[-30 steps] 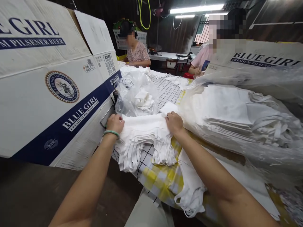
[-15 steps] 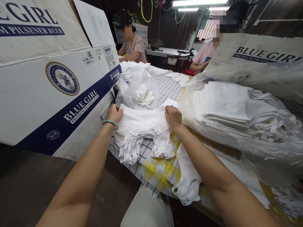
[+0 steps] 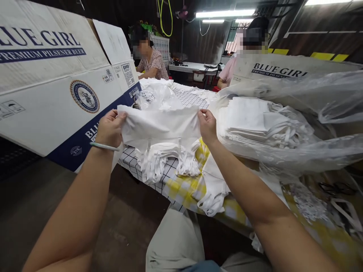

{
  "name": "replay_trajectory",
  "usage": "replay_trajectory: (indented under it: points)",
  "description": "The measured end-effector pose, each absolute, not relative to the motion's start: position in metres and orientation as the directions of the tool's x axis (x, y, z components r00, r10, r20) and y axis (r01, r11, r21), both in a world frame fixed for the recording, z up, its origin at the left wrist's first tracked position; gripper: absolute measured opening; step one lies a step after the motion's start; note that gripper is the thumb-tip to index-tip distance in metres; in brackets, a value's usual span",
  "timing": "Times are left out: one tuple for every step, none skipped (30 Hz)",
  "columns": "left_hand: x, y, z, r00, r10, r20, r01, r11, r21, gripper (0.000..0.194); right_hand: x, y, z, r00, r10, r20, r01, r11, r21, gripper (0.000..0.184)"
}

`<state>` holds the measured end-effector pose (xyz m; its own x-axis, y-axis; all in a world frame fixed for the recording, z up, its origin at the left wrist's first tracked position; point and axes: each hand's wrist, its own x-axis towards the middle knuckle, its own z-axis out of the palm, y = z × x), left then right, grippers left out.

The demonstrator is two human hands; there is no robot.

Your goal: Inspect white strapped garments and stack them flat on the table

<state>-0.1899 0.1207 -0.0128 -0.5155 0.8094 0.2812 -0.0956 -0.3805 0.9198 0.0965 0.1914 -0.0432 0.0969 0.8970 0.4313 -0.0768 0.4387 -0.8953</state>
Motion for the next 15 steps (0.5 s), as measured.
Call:
replay_trajectory:
  points:
    - [-0.189,0.115,-0.006,-0.51,0.798,0.321,-0.074,-0.413,0.908,0.02,0.1,0.186,-0.035,0.097,0.889,0.447,-0.102,0.456,-0.884,0.03]
    - [-0.188,0.11,0.001,-0.504,0.786,0.356,-0.054,-0.441,0.896,0.02,0.104,0.179,-0.027,0.098,0.879,0.467,-0.119,0.477,-0.871,0.032]
    - [-0.187,0.104,0.009,-0.498,0.777,0.386,-0.04,-0.465,0.884,0.019,0.109,0.172,-0.019,0.102,0.865,0.492,-0.13,0.502,-0.855,0.033]
    - [-0.184,0.098,0.016,-0.485,0.771,0.413,-0.033,-0.488,0.872,0.017,0.116,0.165,-0.011,0.107,0.849,0.517,-0.137,0.528,-0.838,0.035]
    - [-0.181,0.092,0.024,-0.468,0.766,0.44,-0.033,-0.513,0.858,0.016,0.123,0.157,-0.003,0.111,0.834,0.54,-0.144,0.552,-0.822,0.036]
    - [-0.176,0.085,0.031,-0.446,0.764,0.467,-0.039,-0.538,0.842,0.014,0.133,0.149,0.005,0.112,0.821,0.559,-0.15,0.57,-0.807,0.037]
    - [-0.17,0.078,0.038,-0.417,0.765,0.491,-0.049,-0.558,0.828,0.013,0.143,0.139,0.012,0.11,0.811,0.574,-0.155,0.585,-0.796,0.038]
    - [-0.162,0.071,0.043,-0.38,0.769,0.513,-0.064,-0.576,0.815,0.013,0.154,0.129,0.019,0.107,0.804,0.585,-0.156,0.595,-0.789,0.039]
    - [-0.153,0.064,0.048,-0.339,0.773,0.536,-0.08,-0.592,0.802,0.013,0.166,0.118,0.025,0.106,0.798,0.593,-0.153,0.603,-0.783,0.039]
    - [-0.144,0.056,0.051,-0.295,0.776,0.557,-0.096,-0.604,0.791,0.014,0.178,0.106,0.029,0.107,0.793,0.6,-0.146,0.609,-0.78,0.04]
    - [-0.133,0.048,0.052,-0.25,0.779,0.575,-0.112,-0.613,0.782,0.016,0.191,0.093,0.032,0.112,0.789,0.604,-0.133,0.615,-0.777,0.041]
    - [-0.122,0.041,0.052,-0.204,0.784,0.586,-0.131,-0.615,0.778,0.017,0.204,0.079,0.034,0.121,0.785,0.608,-0.116,0.619,-0.777,0.041]
    - [-0.111,0.034,0.051,-0.163,0.791,0.589,-0.151,-0.61,0.778,0.019,0.218,0.064,0.035,0.132,0.782,0.609,-0.095,0.621,-0.778,0.042]
    - [-0.1,0.028,0.047,-0.125,0.801,0.585,-0.173,-0.598,0.782,0.021,0.231,0.048,0.034,0.148,0.781,0.607,-0.073,0.621,-0.78,0.041]
    - [-0.089,0.022,0.042,-0.09,0.814,0.573,-0.196,-0.579,0.792,0.022,0.244,0.031,0.032,0.167,0.781,0.602,-0.05,0.617,-0.785,0.041]
